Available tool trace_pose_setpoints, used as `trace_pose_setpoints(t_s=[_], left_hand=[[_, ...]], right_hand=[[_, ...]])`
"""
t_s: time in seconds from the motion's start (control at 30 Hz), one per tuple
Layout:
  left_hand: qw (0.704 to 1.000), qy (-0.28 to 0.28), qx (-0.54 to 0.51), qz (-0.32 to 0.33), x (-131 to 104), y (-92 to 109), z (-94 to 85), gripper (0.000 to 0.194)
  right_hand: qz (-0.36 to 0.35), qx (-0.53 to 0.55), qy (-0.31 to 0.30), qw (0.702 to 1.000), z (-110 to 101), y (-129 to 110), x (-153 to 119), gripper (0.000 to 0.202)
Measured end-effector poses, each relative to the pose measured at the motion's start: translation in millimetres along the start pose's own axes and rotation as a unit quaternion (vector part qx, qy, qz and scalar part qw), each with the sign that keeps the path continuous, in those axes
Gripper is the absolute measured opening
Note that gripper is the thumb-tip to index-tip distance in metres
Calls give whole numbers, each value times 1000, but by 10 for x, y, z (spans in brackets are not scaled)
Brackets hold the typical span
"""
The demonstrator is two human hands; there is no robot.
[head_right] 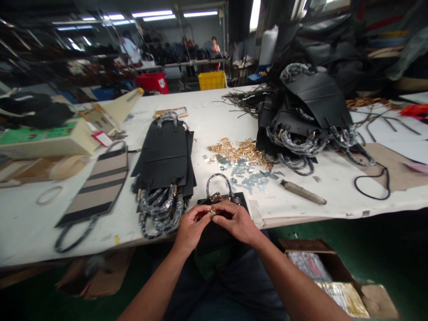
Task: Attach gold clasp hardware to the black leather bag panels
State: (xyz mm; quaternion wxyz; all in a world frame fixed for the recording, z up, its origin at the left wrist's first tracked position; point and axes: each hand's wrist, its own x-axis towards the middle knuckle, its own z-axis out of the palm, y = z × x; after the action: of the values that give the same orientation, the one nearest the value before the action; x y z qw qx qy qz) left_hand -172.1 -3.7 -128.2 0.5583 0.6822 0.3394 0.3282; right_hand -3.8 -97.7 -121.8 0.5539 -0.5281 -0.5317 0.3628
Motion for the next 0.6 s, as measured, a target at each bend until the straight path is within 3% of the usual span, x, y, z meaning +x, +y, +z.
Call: trace_pose_setpoints(t_s=[0.17,0.27,0.43,0.5,0.6], left_hand=[[1000,0,-9,-12,-31,-60,-13,33],[996,50,67,43,-94,-99,31,44],[934,157,279,162,-170,-178,160,59],[917,161,328,161,-156,-220,194,66],[918,136,345,140,-110,-268,214,66]], right_hand=[[1,5,44,999,77,46,-6,22],[6,16,109,994,91,82,-15,25],[30,65,169,983,75,135,-62,29],[25,61,175,982,79,149,-77,29],[8,-3,136,991,82,144,-61,28]])
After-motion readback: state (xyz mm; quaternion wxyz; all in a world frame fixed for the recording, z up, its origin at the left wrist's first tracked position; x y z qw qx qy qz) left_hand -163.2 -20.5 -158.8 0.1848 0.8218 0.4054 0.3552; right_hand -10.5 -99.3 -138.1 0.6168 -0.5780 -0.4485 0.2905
